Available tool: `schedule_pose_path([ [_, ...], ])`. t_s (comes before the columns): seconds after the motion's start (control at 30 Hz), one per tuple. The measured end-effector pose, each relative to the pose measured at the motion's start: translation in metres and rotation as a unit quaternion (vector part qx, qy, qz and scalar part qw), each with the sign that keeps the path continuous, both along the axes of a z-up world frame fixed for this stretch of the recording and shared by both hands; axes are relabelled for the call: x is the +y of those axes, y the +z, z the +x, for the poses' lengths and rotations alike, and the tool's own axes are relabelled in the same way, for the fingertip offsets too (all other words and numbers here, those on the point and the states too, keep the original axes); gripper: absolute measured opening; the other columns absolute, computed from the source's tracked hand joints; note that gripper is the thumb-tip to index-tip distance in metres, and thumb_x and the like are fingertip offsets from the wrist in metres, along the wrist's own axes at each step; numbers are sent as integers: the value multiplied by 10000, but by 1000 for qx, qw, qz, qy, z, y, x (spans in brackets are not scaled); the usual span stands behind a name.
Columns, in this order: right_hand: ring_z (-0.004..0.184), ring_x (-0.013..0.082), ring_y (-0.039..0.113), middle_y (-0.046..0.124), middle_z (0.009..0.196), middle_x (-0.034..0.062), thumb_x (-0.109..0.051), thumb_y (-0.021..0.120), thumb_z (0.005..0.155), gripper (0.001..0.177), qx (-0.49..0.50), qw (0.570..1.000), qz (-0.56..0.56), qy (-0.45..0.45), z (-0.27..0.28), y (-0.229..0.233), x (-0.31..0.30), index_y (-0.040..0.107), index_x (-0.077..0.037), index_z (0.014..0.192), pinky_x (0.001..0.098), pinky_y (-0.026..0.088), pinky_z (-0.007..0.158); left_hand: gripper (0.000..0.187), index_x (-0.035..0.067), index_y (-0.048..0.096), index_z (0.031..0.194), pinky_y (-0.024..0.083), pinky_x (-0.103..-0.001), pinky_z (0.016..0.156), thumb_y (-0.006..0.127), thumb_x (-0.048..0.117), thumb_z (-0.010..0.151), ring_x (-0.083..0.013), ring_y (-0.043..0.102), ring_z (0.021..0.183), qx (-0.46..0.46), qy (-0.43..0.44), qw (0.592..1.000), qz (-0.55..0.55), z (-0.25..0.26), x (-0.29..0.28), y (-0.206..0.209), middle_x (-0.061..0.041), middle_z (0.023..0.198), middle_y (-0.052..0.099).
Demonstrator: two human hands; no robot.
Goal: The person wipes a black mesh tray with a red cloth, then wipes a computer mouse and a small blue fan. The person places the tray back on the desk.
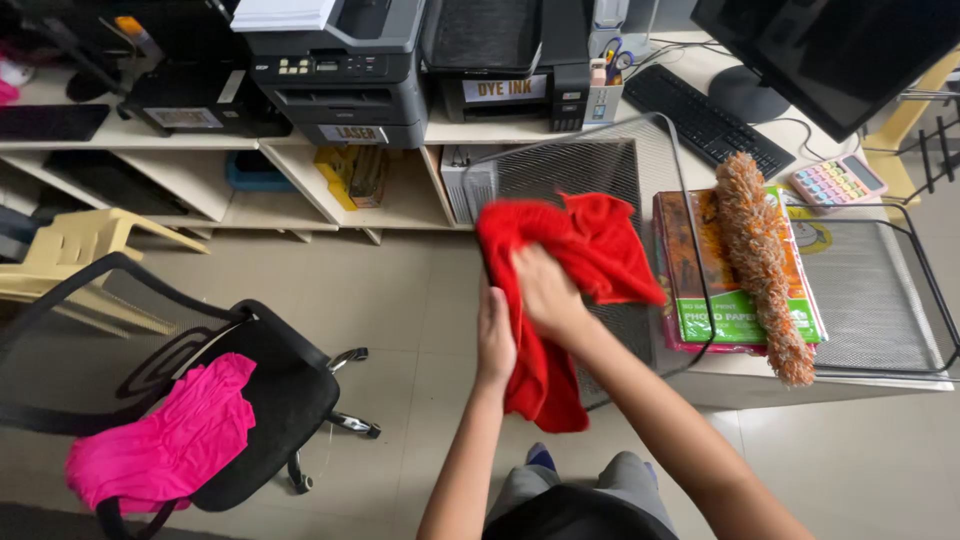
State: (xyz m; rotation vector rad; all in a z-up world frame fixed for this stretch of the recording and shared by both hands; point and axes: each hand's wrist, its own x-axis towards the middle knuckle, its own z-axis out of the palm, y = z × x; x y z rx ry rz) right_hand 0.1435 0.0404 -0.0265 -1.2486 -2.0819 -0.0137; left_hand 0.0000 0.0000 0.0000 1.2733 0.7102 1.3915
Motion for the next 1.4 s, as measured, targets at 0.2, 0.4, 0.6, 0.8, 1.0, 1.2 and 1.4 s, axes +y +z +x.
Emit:
schedule_pose_path([
  [0.2, 1302, 480, 504, 537, 1433, 306, -198, 500, 989, 524, 18, 999, 10, -28, 1, 49, 24, 465, 72, 1437, 493, 403, 1128, 561, 0, 338, 1582, 281, -362, 1228, 454, 260, 1099, -240, 364, 1497, -18, -32, 998, -42, -1, -22, 14, -138, 1634, 390],
  [0.4, 1395, 473, 429, 483, 1481, 290, -194, 496, 961, 563, 6, 999, -12, -35, -20, 23, -47, 448, 62, 1460, 511, 295, 1205, 534, 0, 402, 1563, 320, -356, 1218, 410, 294, 1117, -241, 428, 1469, -30, -25, 998, -50, -18, 5, -1, -135, 1601, 462],
  [0.6, 1451, 487, 393, 451, 1513, 313, -167, 505, 990, 545, 93, 994, 27, 43, 3, 19, 0, 442, 70, 1477, 538, 261, 1253, 535, -10, 410, 1553, 315, -351, 1215, 440, 277, 1102, -228, 430, 1470, -9, -23, 997, -71, -1, -17, 15, -140, 1597, 464],
  [0.8, 1358, 472, 414, 515, 1422, 244, -92, 560, 897, 479, 13, 996, 64, 60, 56, 38, 54, 532, 15, 1363, 525, 335, 1173, 573, -27, 349, 1570, 288, -356, 1217, 525, 179, 1065, -235, 391, 1491, -23, -60, 995, -81, -2, -26, -3, -147, 1624, 414],
  [1.0, 1330, 421, 465, 556, 1357, 190, -128, 576, 893, 378, 18, 999, 30, -2, 81, 30, 35, 596, -35, 1259, 512, 357, 1175, 552, -64, 368, 1588, 282, -382, 1231, 526, 145, 1102, -280, 367, 1535, 20, -12, 999, -23, -9, -28, 1, -218, 1653, 407],
  [1.2, 1361, 314, 493, 602, 1334, 151, -183, 512, 983, 345, -114, 962, -13, -249, 120, 10, 20, 587, -12, 1273, 497, 338, 1168, 641, 114, 190, 1640, 630, -416, 866, 452, 213, 1063, -360, 732, 1086, -80, -68, 980, -169, -28, -27, 32, -233, 1457, 558],
  [1.4, 1409, 298, 461, 581, 1441, 133, -187, 495, 942, 408, -125, 958, -3, -259, 118, -21, -8, 587, -31, 1308, 550, 274, 1170, 665, 89, 195, 1626, 630, -422, 884, 493, 227, 1048, -375, 720, 1118, -50, -61, 987, -140, -30, -13, 34, -235, 1456, 561],
])
